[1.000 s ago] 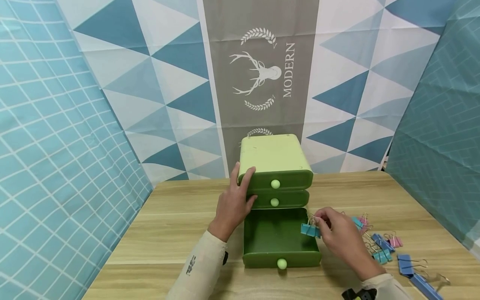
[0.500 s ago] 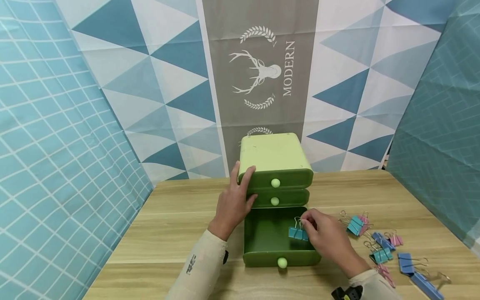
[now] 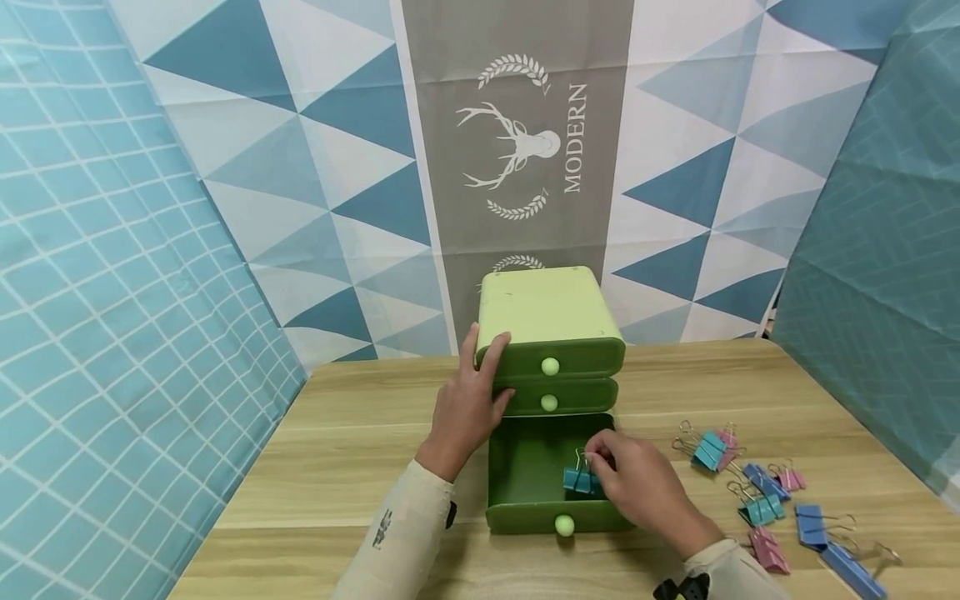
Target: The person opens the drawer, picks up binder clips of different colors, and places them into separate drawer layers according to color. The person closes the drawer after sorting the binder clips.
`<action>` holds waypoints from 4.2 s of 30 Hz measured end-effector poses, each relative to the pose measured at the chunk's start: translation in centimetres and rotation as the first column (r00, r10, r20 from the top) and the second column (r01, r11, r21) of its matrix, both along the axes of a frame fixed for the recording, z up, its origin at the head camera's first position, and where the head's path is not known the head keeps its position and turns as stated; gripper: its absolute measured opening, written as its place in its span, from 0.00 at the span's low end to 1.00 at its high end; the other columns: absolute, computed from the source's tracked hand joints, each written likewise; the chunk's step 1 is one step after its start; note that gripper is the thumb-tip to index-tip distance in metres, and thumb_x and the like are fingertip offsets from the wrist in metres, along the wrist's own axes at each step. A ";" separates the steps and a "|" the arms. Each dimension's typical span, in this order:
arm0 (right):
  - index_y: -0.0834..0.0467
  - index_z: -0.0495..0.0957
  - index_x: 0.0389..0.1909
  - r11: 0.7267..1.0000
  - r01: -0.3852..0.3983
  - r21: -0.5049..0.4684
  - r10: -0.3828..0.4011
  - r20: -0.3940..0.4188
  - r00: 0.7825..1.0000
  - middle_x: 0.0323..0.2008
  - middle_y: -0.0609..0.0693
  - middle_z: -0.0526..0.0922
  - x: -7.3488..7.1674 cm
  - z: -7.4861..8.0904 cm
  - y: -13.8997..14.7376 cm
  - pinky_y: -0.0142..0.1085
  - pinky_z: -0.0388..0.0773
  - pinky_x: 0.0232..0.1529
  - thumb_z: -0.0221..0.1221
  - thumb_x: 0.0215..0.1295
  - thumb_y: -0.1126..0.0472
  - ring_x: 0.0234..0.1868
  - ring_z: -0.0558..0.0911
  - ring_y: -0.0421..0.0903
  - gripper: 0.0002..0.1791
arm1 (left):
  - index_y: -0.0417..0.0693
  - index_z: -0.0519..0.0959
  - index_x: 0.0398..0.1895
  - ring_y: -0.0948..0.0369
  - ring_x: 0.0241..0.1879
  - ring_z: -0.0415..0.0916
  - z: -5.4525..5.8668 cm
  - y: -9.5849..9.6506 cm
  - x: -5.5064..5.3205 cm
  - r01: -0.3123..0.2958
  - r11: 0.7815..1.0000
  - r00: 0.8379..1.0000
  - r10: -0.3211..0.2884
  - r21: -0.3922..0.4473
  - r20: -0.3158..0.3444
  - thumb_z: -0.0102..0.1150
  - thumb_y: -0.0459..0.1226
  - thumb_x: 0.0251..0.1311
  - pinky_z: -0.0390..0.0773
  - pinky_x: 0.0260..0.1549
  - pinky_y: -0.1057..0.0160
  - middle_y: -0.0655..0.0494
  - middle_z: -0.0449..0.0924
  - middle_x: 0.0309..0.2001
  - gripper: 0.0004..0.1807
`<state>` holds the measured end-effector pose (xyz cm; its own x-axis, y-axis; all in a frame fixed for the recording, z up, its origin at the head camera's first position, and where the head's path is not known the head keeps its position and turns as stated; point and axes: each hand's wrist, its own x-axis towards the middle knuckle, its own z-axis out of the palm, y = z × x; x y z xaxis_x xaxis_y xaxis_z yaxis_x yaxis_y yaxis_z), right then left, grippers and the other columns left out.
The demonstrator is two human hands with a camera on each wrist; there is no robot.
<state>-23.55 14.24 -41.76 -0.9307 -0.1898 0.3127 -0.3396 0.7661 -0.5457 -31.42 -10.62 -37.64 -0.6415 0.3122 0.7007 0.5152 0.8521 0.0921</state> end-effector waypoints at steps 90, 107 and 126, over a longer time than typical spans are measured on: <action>0.48 0.84 0.37 0.997 -0.018 -0.081 0.024 0.070 0.997 0.28 0.34 0.79 0.0 -1.4 -0.7 0.33 0.72 0.27 0.61 0.71 0.58 0.21 0.72 0.34 0.04 | 0.60 0.55 0.77 0.63 0.12 0.57 -0.4 0.0 -0.2 0.007 1.000 0.999 -0.007 0.010 -0.048 0.75 0.42 0.54 0.62 0.11 0.66 0.37 0.53 0.75 0.50; 0.49 0.85 0.35 0.994 -0.010 -0.106 -0.004 -0.132 0.991 0.29 0.34 0.78 0.5 -1.1 1.7 0.34 0.76 0.31 0.62 0.70 0.60 0.28 0.75 0.33 0.05 | 0.60 0.55 0.77 0.63 0.12 0.57 -0.3 0.1 -0.2 -0.012 1.000 1.000 0.011 -0.008 -0.020 0.75 0.44 0.55 0.62 0.11 0.67 0.38 0.52 0.75 0.50; 0.49 0.84 0.32 0.998 0.038 -0.047 -0.045 -0.153 0.987 0.28 0.33 0.78 0.9 -1.0 4.5 0.35 0.77 0.31 0.62 0.69 0.62 0.29 0.76 0.33 0.06 | 0.60 0.55 0.77 0.63 0.12 0.57 -0.3 0.2 -0.1 -0.011 1.000 1.000 0.011 -0.008 -0.023 0.75 0.44 0.55 0.62 0.11 0.66 0.38 0.52 0.75 0.50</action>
<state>-22.61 18.77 -42.73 -0.8775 -0.1353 0.4600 -0.3909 0.7576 -0.5228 -31.50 -10.46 -37.95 -0.6289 0.3113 0.7124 0.5078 0.8583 0.0732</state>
